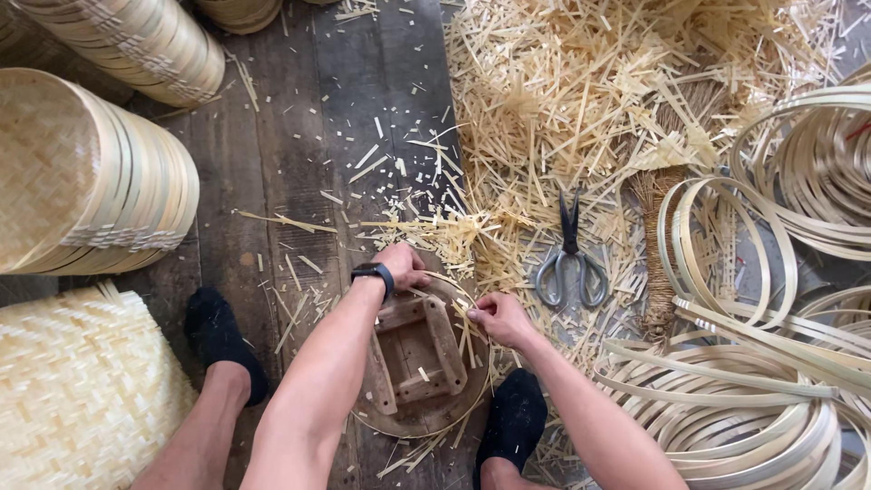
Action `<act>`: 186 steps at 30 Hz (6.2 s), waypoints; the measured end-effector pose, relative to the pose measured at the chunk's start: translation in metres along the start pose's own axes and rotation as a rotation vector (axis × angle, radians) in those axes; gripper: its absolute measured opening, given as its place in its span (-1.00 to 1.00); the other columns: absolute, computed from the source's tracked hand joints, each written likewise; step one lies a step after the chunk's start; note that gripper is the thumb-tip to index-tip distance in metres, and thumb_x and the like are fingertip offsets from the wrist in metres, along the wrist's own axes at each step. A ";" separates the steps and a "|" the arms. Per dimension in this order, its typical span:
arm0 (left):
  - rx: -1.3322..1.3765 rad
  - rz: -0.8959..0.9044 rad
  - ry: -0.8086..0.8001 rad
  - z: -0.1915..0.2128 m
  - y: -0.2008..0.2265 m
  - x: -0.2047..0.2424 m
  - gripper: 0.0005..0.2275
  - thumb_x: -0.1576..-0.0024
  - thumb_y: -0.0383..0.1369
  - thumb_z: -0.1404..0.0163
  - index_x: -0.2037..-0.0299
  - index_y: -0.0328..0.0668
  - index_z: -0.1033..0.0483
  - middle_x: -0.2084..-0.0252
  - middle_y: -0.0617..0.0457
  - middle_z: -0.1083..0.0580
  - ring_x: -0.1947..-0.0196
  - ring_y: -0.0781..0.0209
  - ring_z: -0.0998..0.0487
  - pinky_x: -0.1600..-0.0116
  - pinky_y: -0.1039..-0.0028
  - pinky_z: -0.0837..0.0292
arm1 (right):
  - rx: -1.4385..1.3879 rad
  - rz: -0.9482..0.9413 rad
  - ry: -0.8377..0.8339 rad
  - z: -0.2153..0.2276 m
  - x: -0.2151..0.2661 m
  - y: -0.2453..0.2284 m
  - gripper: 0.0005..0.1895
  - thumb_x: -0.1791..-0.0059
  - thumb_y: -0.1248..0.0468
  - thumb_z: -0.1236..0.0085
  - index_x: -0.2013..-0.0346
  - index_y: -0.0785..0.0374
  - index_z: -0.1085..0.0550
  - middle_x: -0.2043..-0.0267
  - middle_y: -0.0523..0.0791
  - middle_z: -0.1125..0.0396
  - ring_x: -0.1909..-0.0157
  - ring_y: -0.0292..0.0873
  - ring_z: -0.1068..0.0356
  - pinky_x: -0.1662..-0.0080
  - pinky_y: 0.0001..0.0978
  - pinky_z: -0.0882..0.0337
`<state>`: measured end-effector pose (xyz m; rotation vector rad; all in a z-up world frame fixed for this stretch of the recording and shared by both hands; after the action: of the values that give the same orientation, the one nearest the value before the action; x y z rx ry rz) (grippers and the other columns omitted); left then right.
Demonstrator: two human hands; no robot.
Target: The person assembles round woven baskets by placing a pre-woven square mat over a circular wooden mold. They secure the mat with a bamboo ring, then use shears to trim the excess material around the edge. The finished basket is removed from the mold and stacked with others.
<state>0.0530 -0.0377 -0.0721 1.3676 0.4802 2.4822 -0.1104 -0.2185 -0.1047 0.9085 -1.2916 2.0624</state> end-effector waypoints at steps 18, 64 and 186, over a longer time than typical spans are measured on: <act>0.137 0.044 0.162 0.012 0.001 0.018 -0.79 0.02 -0.26 -0.31 0.21 -0.07 -0.73 0.17 0.01 -0.67 0.20 0.17 -0.66 0.00 0.32 -0.53 | -0.115 -0.058 0.053 0.011 0.008 -0.006 -0.69 0.14 0.11 -0.43 0.34 0.28 -0.58 0.38 -0.06 -0.51 0.44 -0.26 -0.39 0.34 -0.37 -0.42; 1.554 0.485 0.284 -0.243 -0.131 0.169 -0.85 -0.08 -0.44 -0.20 0.27 -0.36 -0.51 0.43 -0.06 -0.60 0.50 0.20 -0.63 0.45 0.43 -0.52 | -0.839 -0.124 0.070 -0.047 0.042 0.111 -0.80 0.00 0.40 -0.17 0.13 0.46 -0.43 0.18 0.06 -0.44 0.24 -0.03 -0.53 0.15 -0.22 -0.62; -0.168 -0.607 0.656 -0.149 0.106 0.217 -0.59 -0.25 -0.34 0.09 -0.26 -0.48 -0.36 -0.39 -0.34 -0.28 -0.45 -0.24 -0.21 -0.44 0.06 -0.10 | -0.551 0.029 0.377 -0.030 0.122 0.105 -0.43 -0.15 0.00 0.36 0.20 0.35 -0.54 0.45 -0.03 -0.48 0.48 -0.14 -0.47 0.39 -0.23 -0.45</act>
<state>-0.1941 -0.0742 0.0618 0.2409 0.6706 2.3053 -0.2718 -0.2220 -0.0775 0.2442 -1.5379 1.6498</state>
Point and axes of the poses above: each hand's wrist, its own x-axis away from the middle knuckle, its own z-axis out of the back of the hand, y = z × x, the point moved 9 cm from there along -x, towards the middle knuckle
